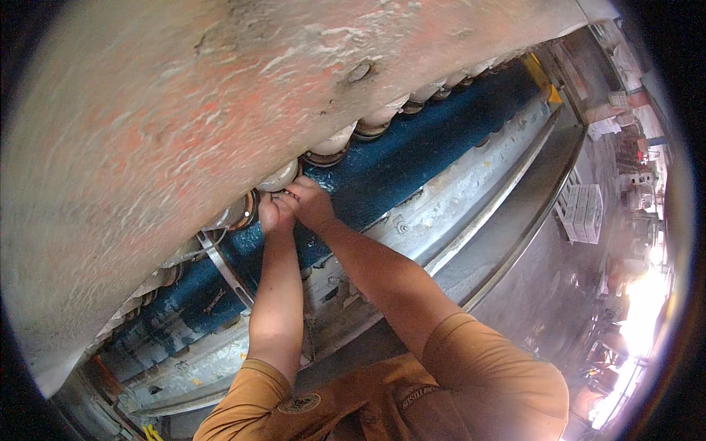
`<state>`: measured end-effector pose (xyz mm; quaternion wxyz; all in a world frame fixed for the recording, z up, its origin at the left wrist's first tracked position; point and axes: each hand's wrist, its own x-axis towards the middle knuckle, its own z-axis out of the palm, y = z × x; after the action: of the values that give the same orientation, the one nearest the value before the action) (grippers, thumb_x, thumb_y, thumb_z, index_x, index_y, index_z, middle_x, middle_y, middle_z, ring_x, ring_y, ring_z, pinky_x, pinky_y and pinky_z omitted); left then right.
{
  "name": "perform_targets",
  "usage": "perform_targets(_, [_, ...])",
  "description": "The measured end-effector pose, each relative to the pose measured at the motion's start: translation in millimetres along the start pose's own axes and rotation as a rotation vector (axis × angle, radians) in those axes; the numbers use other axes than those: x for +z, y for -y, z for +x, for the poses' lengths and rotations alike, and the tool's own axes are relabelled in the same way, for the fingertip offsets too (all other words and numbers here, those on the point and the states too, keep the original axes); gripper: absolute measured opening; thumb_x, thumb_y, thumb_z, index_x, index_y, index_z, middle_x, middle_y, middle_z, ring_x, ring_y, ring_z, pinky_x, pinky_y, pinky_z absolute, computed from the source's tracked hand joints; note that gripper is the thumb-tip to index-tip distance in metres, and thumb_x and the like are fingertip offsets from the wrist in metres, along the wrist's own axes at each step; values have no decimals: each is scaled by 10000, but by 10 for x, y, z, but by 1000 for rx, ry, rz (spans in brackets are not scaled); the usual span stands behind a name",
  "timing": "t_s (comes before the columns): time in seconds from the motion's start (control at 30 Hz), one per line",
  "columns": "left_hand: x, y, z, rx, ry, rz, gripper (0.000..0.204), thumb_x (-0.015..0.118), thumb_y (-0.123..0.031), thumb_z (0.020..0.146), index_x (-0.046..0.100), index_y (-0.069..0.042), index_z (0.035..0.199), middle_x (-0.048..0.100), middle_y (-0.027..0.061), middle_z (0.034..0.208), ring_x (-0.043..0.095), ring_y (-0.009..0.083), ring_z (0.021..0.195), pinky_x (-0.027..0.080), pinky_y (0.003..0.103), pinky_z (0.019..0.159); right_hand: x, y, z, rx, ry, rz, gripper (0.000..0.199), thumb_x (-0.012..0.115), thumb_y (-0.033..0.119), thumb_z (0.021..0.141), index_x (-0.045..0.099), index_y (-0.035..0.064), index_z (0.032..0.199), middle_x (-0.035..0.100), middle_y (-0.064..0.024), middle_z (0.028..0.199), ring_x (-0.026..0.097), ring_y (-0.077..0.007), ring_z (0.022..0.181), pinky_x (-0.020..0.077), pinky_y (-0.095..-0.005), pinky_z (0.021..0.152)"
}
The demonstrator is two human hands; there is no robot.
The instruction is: The person removes a circular metal cap from a pipe, scrapes residue from it with a tool, and wipes it with a cloth. The person then reattaches the cap to the pipe and tightens it by hand.
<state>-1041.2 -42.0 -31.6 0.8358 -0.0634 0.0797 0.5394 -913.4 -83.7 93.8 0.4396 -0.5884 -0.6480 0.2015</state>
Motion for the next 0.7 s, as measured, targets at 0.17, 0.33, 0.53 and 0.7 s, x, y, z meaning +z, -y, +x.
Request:
perform_targets(0.17, [68,40,-33,3,-125,-108,299,405,-171,996,508,4,1215,598,152,1156,597,263,1019,520,375,870,-20,4,12,-38,0,-39,154,646,161,797,670,42,891,621,-151,854,608,-346,843,501,-431,754])
perform_targets(0.33, [178,60,-86,-27,59,-62,306,401,-188,1004,509,4,1216,600,146,1167,597,266,1002,530,351,840,32,5,-3,-37,-24,-91,140,644,155,795,667,44,876,626,-160,862,609,-357,847,501,-438,761])
perform_targets(0.53, [269,132,-82,114,-178,-12,296,406,-198,1006,527,0,1190,623,139,1107,625,251,912,558,305,706,74,-50,-8,24,-36,-74,152,673,170,777,661,34,845,629,-150,830,612,-352,833,499,-438,751])
perform_targets(0.7, [190,95,-59,-23,-67,-61,263,411,-155,998,526,-6,1181,628,135,1085,630,250,889,562,291,695,95,-66,0,49,-66,-66,149,696,169,758,655,30,794,626,-152,798,613,-354,797,500,-440,724])
